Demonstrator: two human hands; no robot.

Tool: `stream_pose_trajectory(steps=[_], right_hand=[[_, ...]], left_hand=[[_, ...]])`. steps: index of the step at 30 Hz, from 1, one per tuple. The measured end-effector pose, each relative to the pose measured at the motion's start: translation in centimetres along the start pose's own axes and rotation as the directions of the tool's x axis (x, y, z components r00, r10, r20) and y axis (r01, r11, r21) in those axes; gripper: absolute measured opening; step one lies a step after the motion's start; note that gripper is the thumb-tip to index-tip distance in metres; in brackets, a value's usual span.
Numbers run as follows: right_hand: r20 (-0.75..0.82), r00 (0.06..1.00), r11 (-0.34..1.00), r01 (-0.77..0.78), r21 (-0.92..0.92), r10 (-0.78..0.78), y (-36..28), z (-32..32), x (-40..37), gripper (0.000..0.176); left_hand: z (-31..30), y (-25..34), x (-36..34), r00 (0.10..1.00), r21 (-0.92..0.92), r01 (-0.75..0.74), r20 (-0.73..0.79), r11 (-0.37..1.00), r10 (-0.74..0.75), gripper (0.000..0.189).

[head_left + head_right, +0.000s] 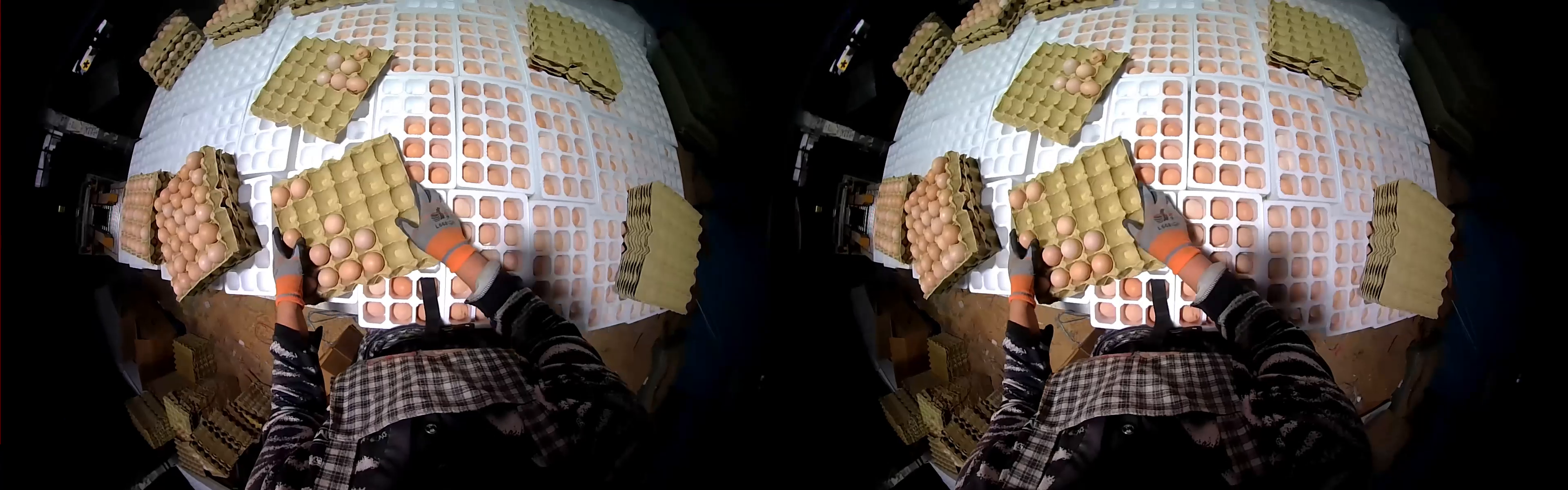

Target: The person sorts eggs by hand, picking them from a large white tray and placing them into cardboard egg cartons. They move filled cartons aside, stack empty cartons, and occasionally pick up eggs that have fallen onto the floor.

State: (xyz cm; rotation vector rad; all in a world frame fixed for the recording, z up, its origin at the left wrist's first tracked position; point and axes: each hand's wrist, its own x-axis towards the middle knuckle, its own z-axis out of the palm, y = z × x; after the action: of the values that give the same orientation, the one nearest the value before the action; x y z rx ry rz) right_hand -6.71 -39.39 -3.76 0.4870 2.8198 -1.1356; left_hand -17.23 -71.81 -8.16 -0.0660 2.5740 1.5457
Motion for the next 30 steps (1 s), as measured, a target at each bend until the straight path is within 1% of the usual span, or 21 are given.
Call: stream_pose_trajectory(steps=[2,4,6,7,8,9,10,11,12,14,15,16,18,19,22,24,25,26,27,28,30], right_hand=[[-0.134,0.991,0.999,0.027,-0.019,-0.029,0.5,2.4,-0.1,0.075],[-0.231,0.972,1.0,0.031,-0.005,-0.031,-0.3,1.7,-1.6,0.075],[-0.291,0.957,0.999,0.023,0.048,-0.008,-0.5,-0.4,-3.9,0.076],[-0.356,0.934,0.991,0.074,0.115,-0.028,0.4,-1.7,-5.1,0.072],[-0.397,0.917,0.998,0.0,0.064,0.026,1.6,-3.0,-6.4,0.072],[-0.484,0.874,0.993,0.096,0.069,-0.051,2.6,-4.7,-8.0,0.073],[-0.511,0.859,0.996,0.012,0.089,0.035,4.4,-6.3,-9.5,0.072],[-0.56,0.826,0.995,-0.018,0.099,0.07,6.6,-7.9,-11.0,0.07],[-0.606,0.789,0.993,-0.047,0.11,0.105,9.1,-9.3,-12.5,0.069],[-0.701,0.693,0.981,-0.192,0.04,0.164,14.1,-12.0,-15.2,0.072],[-0.693,0.684,0.972,-0.205,0.119,0.229,16.9,-13.5,-16.4,0.071],[-0.708,0.664,0.969,-0.2,0.144,0.242,19.8,-14.7,-17.2,0.072],[-0.709,0.647,0.937,-0.343,0.059,0.281,23.1,-16.8,-17.9,0.072],[-0.725,0.635,0.934,-0.356,0.032,0.267,24.3,-17.3,-17.8,0.072],[-0.641,0.666,0.896,-0.437,0.08,0.382,27.6,-18.0,-17.0,0.067],[-0.748,0.661,0.831,-0.444,-0.334,0.053,28.4,-15.8,-16.6,0.06],[-0.718,0.695,0.844,-0.376,-0.383,-0.016,22.5,-16.7,-16.6,0.056],[-0.684,0.725,0.851,-0.303,-0.429,-0.087,15.9,-17.3,-17.0,0.052],[-0.532,0.842,0.92,-0.131,-0.369,-0.093,14.8,-16.0,-17.0,0.049],[-0.365,0.922,0.963,0.033,-0.267,-0.133,14.0,-14.9,-17.0,0.046],[-0.085,0.989,0.903,0.071,-0.423,-0.117,13.4,-11.7,-16.7,0.043]], left_hand=[[0.3,3.5,-0.7,0.999,-0.054,0.043,0.023,0.998,-0.042,0.068],[0.6,2.9,-0.6,0.998,-0.049,-0.054,-0.033,0.997,0.053,0.066],[1.5,4.9,-2.3,0.993,-0.196,-0.111,-0.071,0.974,0.099,0.064],[2.1,5.9,-2.9,0.995,-0.295,-0.094,0.012,0.951,0.102,0.068],[3.0,7.1,-3.5,0.989,-0.389,-0.067,0.093,0.919,0.112,0.073],[4.0,10.1,-4.9,0.973,-0.438,-0.014,0.202,0.899,0.114,0.074],[5.7,11.4,-5.7,0.936,-0.446,0.002,0.317,0.895,0.156,0.074],[8.0,12.8,-6.7,0.906,-0.419,-0.125,0.321,0.899,0.276,0.076],[10.6,13.2,-7.2,0.866,-0.387,-0.134,0.402,0.913,0.297,0.078],[15.8,15.2,-9.3,0.781,-0.491,0.001,0.545,0.871,0.305,0.08],[18.6,15.5,-10.1,0.733,-0.544,0.065,0.595,0.837,0.33,0.081],[21.4,15.1,-10.3,0.708,-0.363,-0.144,0.612,0.921,0.352,0.08],[26.3,15.2,-10.6,0.67,-0.323,-0.135,0.667,0.937,0.326,0.08],[27.1,16.2,-10.9,0.644,-0.354,0.058,0.728,0.934,0.236,0.079],[28.4,17.3,-10.9,0.546,-0.376,0.302,0.822,0.876,0.164,0.074],[28.2,16.7,-10.6,0.669,-0.366,0.063,0.706,0.928,0.233,0.069],[27.4,16.6,-10.6,0.694,-0.306,-0.269,0.596,0.913,0.404,0.065],[26.3,16.4,-11.2,0.65,-0.193,-0.566,0.494,0.801,0.578,0.061],[24.1,18.4,-12.4,0.516,-0.147,-0.708,0.562,0.691,0.647,0.062],[23.5,18.5,-13.3,0.404,-0.019,-0.836,0.654,0.548,0.639,0.061],[23.7,17.9,-14.9,0.245,0.09,-0.957,0.76,0.276,0.602,0.056]])
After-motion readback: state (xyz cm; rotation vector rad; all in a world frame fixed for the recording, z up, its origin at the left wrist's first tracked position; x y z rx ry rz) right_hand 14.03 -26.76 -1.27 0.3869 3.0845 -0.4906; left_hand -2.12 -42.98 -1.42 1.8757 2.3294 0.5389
